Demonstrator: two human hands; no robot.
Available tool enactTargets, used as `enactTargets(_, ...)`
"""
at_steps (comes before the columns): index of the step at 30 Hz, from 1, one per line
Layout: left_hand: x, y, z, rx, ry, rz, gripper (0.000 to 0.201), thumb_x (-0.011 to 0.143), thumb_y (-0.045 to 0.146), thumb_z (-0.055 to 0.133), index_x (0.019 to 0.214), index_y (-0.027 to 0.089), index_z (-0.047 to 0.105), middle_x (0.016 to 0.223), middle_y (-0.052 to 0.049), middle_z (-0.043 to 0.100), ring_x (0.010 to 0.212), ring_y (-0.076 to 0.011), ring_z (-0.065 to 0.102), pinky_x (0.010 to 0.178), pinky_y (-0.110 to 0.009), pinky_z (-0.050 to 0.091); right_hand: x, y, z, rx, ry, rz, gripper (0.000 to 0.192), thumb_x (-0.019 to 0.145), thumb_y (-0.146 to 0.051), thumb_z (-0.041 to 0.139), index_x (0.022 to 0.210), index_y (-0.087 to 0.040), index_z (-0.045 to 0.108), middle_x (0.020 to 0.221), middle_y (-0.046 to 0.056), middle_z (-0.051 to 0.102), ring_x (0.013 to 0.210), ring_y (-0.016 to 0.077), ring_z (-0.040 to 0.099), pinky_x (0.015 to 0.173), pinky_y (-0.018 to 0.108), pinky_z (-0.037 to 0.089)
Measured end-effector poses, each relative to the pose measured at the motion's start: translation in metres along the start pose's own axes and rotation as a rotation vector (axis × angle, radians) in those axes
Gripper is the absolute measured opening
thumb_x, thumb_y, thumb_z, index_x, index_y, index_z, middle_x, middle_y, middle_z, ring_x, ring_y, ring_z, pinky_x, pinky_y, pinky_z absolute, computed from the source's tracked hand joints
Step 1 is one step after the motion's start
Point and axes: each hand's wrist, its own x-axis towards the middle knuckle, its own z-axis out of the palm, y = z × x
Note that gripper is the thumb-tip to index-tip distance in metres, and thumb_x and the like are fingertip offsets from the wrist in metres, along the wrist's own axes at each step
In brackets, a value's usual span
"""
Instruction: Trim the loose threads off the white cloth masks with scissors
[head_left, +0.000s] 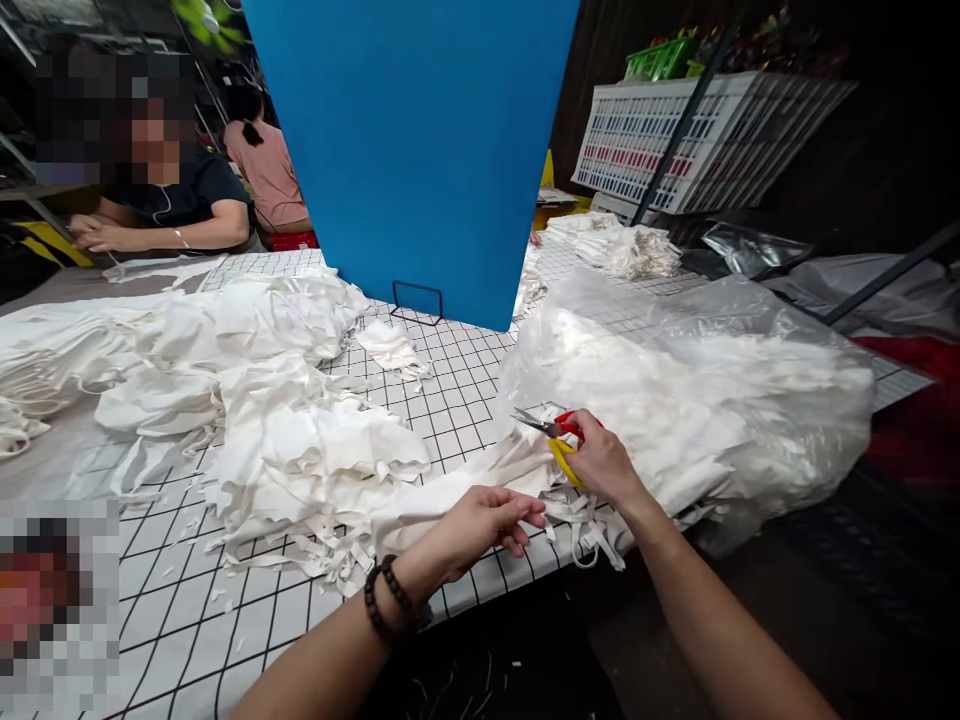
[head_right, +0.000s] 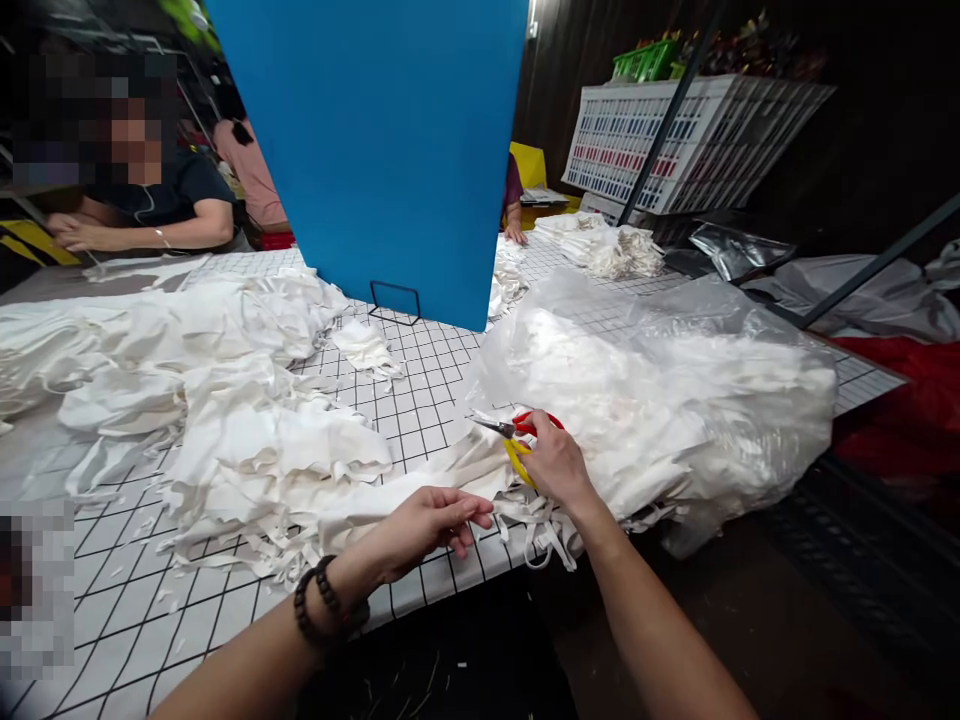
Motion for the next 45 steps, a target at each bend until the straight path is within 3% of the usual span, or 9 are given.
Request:
enactTargets(7, 0.034, -0.014, 0.001, -0.411, 0.053, -0.079, 0.048, 0.076, 0.004, 0.066, 0.121, 0.012, 0.052, 0.097, -0.011, 0.069, 0.061, -0.011, 0.067, 0.065, -0.025, 0.055, 0.003, 0.011, 0.006, 0.121, -0.031, -0.022, 0.02, 0.071, -0.021, 0.063, 0.09, -0.023, 0.057, 0.084, -0.001, 0.07, 0.074, 0.0174, 0.064, 0.064, 0.025, 0.045)
enactTargets(16, 0.038, -0.004, 0.009, -0.459, 0.056, -0.136, 0.03, 0.09, 0.035, 0.057, 0.102, 0.008, 0.062, 0.095, -0.014, 0.07, 0.07, -0.0165, 0.07, 0.07, -0.028, 0.056, -0.03, -0.003, -0.01, 0.267, 0.19, -0.106, 0.022, 0.075, -0.024, 0.057, 0.097, -0.022, 0.052, 0.095, 0.005, 0.066, 0.076, 0.0172, 0.063, 0.067, 0.027, 0.05)
enactTargets(20, 0.031, 0.001, 0.023, -0.414, 0.021, -0.045, 0.036, 0.085, 0.046, 0.064, 0.084, 0.01, 0.065, 0.072, -0.007, 0.068, 0.064, -0.0144, 0.067, 0.061, -0.023, 0.052, -0.062, -0.025, -0.011, 0.061, 0.289, -0.39, 0.016, 0.076, -0.016, 0.055, 0.091, -0.023, 0.053, 0.081, 0.004, 0.065, 0.071, 0.0205, 0.061, 0.071, 0.035, 0.049)
enactTargets(24, 0.016, 0.002, 0.023, -0.359, 0.123, 0.113, 0.028, 0.076, 0.037, 0.076, 0.076, 0.011, 0.064, 0.059, 0.0, 0.062, 0.053, -0.0102, 0.058, 0.054, -0.021, 0.047, -0.094, -0.044, -0.009, -0.001, 0.14, -0.631, 0.02, 0.076, -0.007, 0.051, 0.088, -0.024, 0.053, 0.08, 0.004, 0.065, 0.072, 0.0208, 0.061, 0.075, 0.037, 0.047)
enactTargets(28, -0.005, -0.001, 0.015, -0.425, 0.249, 0.2, 0.023, 0.08, 0.031, 0.072, 0.091, 0.012, 0.065, 0.083, -0.007, 0.071, 0.077, -0.0151, 0.066, 0.075, -0.026, 0.052, -0.108, -0.048, -0.016, 0.324, -0.076, -0.39, 0.025, 0.074, -0.011, 0.058, 0.095, -0.025, 0.054, 0.086, 0.002, 0.065, 0.07, 0.0173, 0.06, 0.062, 0.028, 0.049)
enactTargets(31, -0.018, -0.004, 0.012, -0.419, 0.249, 0.25, 0.024, 0.086, 0.033, 0.066, 0.095, 0.011, 0.064, 0.077, -0.005, 0.068, 0.064, -0.0117, 0.062, 0.065, -0.024, 0.051, -0.098, -0.046, -0.018, 0.526, -0.082, -0.195, 0.029, 0.076, -0.016, 0.063, 0.103, -0.025, 0.054, 0.105, 0.004, 0.066, 0.072, 0.0149, 0.06, 0.06, 0.024, 0.05)
enactTargets(35, -0.031, -0.008, 0.01, -0.369, 0.135, 0.252, 0.021, 0.084, 0.032, 0.068, 0.081, 0.012, 0.062, 0.072, -0.002, 0.063, 0.054, -0.0073, 0.052, 0.052, -0.019, 0.044, -0.072, -0.051, -0.003, 0.643, -0.125, -0.243, 0.028, 0.076, -0.018, 0.066, 0.1, -0.024, 0.054, 0.122, 0.007, 0.062, 0.071, 0.0124, 0.057, 0.065, 0.026, 0.05)
enactTargets(40, -0.046, -0.01, 0.006, -0.287, 0.082, 0.223, 0.026, 0.084, 0.03, 0.069, 0.098, 0.01, 0.063, 0.088, -0.01, 0.07, 0.059, -0.0085, 0.059, 0.058, -0.02, 0.046, -0.05, -0.062, 0.019, 0.754, -0.201, -0.297, 0.029, 0.072, -0.023, 0.072, 0.094, -0.023, 0.054, 0.097, 0.001, 0.063, 0.068, 0.0117, 0.055, 0.062, 0.025, 0.048)
enactTargets(45, -0.048, -0.018, -0.001, -0.303, 0.17, 0.286, 0.027, 0.088, 0.038, 0.063, 0.096, 0.013, 0.056, 0.096, -0.014, 0.073, 0.058, -0.0121, 0.063, 0.057, -0.024, 0.045, -0.042, -0.065, 0.029, 0.848, -0.094, -0.307, 0.027, 0.073, -0.016, 0.069, 0.092, -0.024, 0.051, 0.087, -0.002, 0.059, 0.071, 0.0127, 0.056, 0.065, 0.025, 0.046)
